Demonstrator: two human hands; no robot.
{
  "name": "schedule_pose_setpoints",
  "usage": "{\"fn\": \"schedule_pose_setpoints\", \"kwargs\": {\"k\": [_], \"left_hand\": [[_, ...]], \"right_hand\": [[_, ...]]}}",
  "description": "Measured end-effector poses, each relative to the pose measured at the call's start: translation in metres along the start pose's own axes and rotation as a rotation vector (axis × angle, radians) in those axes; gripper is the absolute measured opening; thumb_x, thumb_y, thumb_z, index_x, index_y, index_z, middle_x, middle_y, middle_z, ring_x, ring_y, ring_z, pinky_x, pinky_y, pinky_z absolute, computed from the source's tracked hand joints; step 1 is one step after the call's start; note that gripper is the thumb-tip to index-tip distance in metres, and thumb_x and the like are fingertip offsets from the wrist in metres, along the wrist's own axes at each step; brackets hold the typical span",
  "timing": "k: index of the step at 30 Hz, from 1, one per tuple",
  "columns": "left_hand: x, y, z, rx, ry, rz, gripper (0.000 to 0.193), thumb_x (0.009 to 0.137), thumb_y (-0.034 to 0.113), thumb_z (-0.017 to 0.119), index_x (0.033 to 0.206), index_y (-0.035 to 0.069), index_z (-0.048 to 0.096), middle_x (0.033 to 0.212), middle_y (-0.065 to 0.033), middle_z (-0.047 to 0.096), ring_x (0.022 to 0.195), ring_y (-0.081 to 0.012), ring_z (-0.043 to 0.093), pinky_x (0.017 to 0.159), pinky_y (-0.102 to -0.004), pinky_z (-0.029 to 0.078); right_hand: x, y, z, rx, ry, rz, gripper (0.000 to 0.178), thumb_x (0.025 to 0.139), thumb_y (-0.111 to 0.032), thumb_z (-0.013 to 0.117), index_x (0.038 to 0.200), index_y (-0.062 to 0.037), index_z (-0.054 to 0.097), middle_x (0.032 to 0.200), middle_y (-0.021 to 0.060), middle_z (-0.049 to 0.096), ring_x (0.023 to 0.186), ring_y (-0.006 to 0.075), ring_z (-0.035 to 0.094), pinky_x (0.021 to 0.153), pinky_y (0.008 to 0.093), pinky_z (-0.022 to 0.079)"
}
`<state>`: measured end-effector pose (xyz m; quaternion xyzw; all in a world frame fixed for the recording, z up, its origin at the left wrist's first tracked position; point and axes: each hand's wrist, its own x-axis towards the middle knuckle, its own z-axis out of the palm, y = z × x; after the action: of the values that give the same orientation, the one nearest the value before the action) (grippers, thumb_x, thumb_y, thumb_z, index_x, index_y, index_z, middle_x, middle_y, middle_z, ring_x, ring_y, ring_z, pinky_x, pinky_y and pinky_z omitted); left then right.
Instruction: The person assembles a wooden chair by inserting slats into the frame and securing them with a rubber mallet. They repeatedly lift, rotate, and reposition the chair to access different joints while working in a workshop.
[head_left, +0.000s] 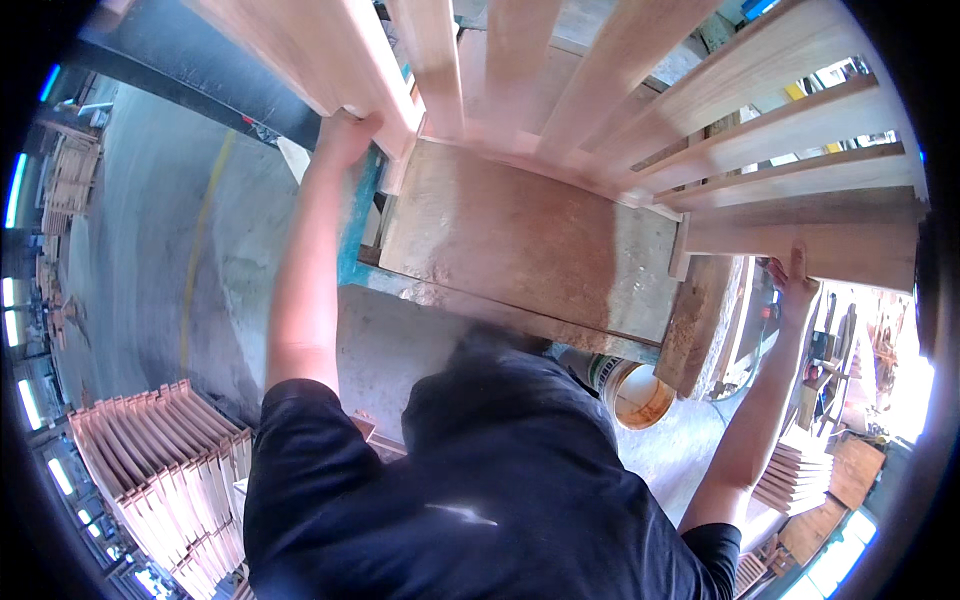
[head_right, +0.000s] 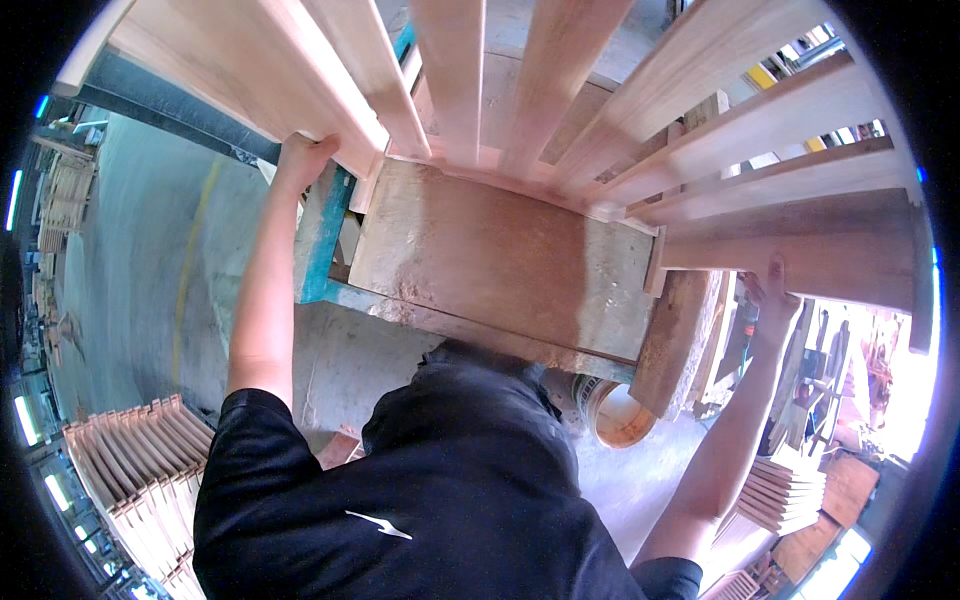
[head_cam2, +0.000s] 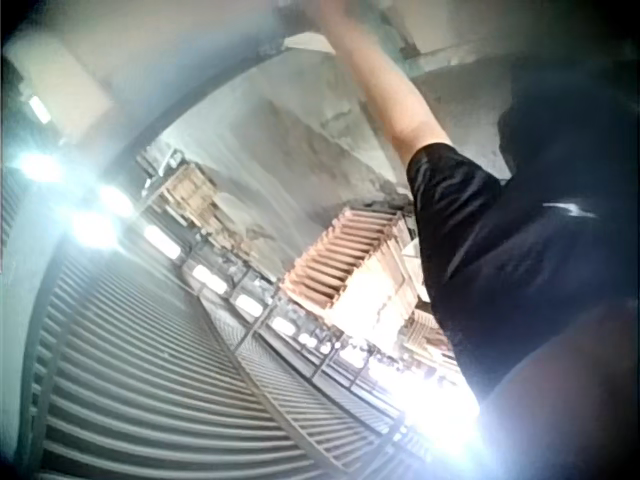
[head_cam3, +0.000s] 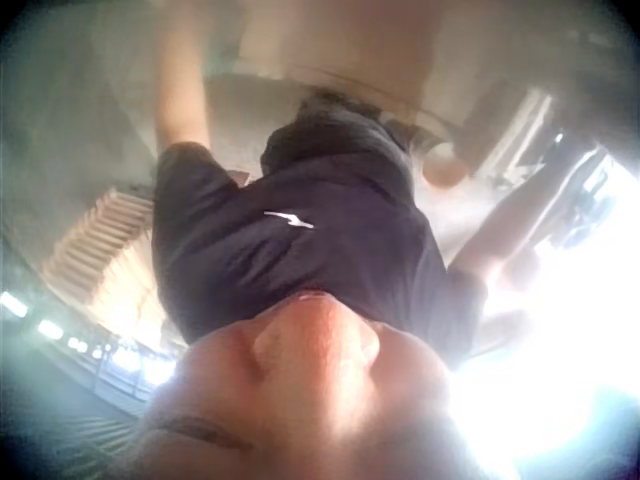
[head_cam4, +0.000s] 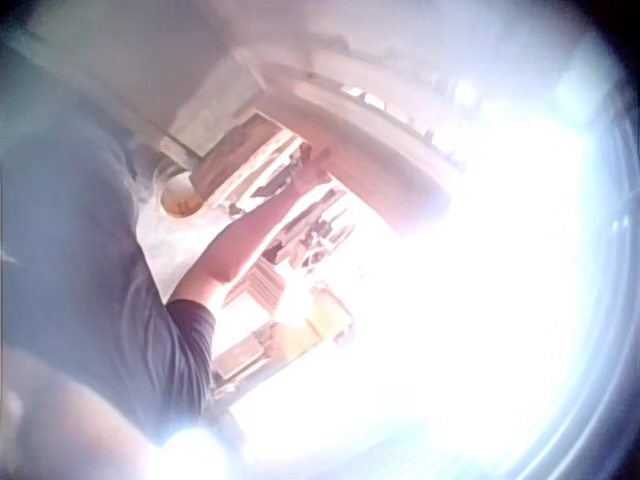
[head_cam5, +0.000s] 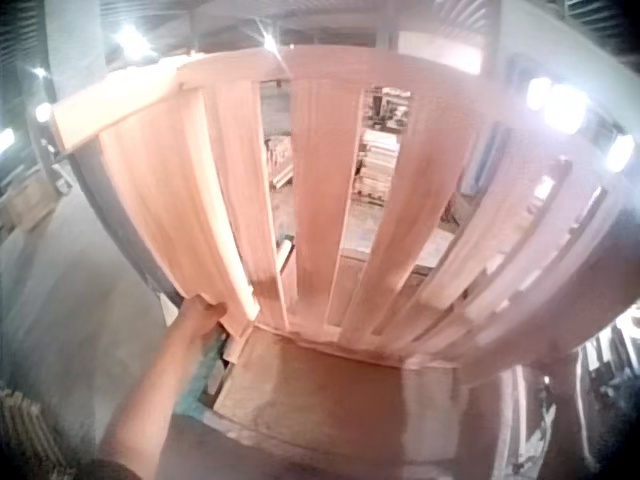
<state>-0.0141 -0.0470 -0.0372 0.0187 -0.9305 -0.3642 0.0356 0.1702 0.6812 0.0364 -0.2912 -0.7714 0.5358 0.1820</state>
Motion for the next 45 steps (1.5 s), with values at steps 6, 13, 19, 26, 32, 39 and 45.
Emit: {"fn": "schedule_pose_setpoints", "kwargs": {"k": [6, 13, 19, 26, 32, 39, 45], "left_hand": [[-0.005, 0.014, -0.004, -0.051, -0.055, -0.111, 0.044, 0.086, 0.028, 0.071, 0.113, -0.006, 0.069, 0.110, -0.0258, 0.072, 0.108, -0.0360, 0.069, 0.093, -0.0399, 0.053], [-0.003, -0.001, -0.001, -0.002, -0.018, 0.011, 0.040, 0.086, 0.025, 0.070, 0.111, -0.006, 0.069, 0.108, -0.0258, 0.072, 0.106, -0.0362, 0.070, 0.090, -0.0404, 0.053], [-0.004, -0.004, 0.011, -0.026, 0.094, 0.114, 0.031, 0.087, 0.017, 0.068, 0.106, -0.008, 0.070, 0.103, -0.0246, 0.074, 0.098, -0.0349, 0.072, 0.084, -0.0397, 0.054], [0.001, -0.015, 0.015, -0.153, 0.131, 0.177, 0.026, 0.087, 0.014, 0.070, 0.097, -0.009, 0.072, 0.096, -0.0213, 0.075, 0.093, -0.0273, 0.073, 0.081, -0.0367, 0.054], [0.000, -0.012, 0.016, -0.137, 0.118, 0.086, 0.027, 0.087, 0.016, 0.070, 0.096, -0.009, 0.072, 0.095, -0.0213, 0.075, 0.094, -0.0289, 0.074, 0.081, -0.0374, 0.054], [-0.006, 0.000, 0.013, -0.158, 0.114, 0.096, 0.029, 0.086, 0.015, 0.070, 0.101, -0.009, 0.071, 0.099, -0.0210, 0.075, 0.097, -0.0288, 0.073, 0.084, -0.0365, 0.054], [-0.001, -0.011, 0.014, -0.186, 0.089, 0.095, 0.030, 0.086, 0.015, 0.072, 0.106, -0.008, 0.070, 0.104, -0.0174, 0.074, 0.098, -0.0256, 0.071, 0.085, -0.0364, 0.053]], "right_hand": [[-0.005, -0.007, 0.004, -0.069, 0.033, -0.020, 0.053, 0.093, -0.043, 0.073, 0.122, 0.0001, 0.065, 0.097, 0.0110, 0.073, 0.083, 0.0166, 0.072, 0.066, 0.0245, 0.057], [-0.007, -0.009, 0.008, -0.061, 0.011, -0.035, 0.050, 0.093, -0.043, 0.072, 0.118, 0.0002, 0.066, 0.090, 0.0109, 0.073, 0.073, 0.0136, 0.070, 0.059, 0.0217, 0.053], [-0.004, -0.001, 0.002, -0.216, -0.073, -0.235, 0.035, 0.100, -0.029, 0.064, 0.116, 0.0023, 0.068, 0.091, 0.0074, 0.073, 0.074, 0.0156, 0.070, 0.065, 0.0266, 0.056], [-0.001, 0.003, 0.006, -0.013, -0.013, -0.130, 0.050, 0.089, -0.046, 0.077, 0.111, -0.0019, 0.068, 0.088, 0.0114, 0.075, 0.076, 0.0178, 0.074, 0.064, 0.0263, 0.055], [0.000, -0.001, 0.006, -0.030, -0.002, -0.084, 0.047, 0.090, -0.045, 0.076, 0.107, -0.0017, 0.070, 0.087, 0.0116, 0.075, 0.072, 0.0172, 0.074, 0.061, 0.0245, 0.055], [-0.004, -0.005, 0.012, -0.030, 0.030, -0.069, 0.037, 0.097, -0.035, 0.068, 0.112, -0.0002, 0.072, 0.088, 0.0029, 0.070, 0.067, 0.0081, 0.061, 0.053, 0.0214, 0.042], [-0.008, -0.010, 0.015, -0.027, 0.037, -0.070, 0.035, 0.098, -0.032, 0.068, 0.108, 0.0007, 0.072, 0.087, 0.0040, 0.071, 0.068, 0.0080, 0.063, 0.054, 0.0209, 0.043]]}}
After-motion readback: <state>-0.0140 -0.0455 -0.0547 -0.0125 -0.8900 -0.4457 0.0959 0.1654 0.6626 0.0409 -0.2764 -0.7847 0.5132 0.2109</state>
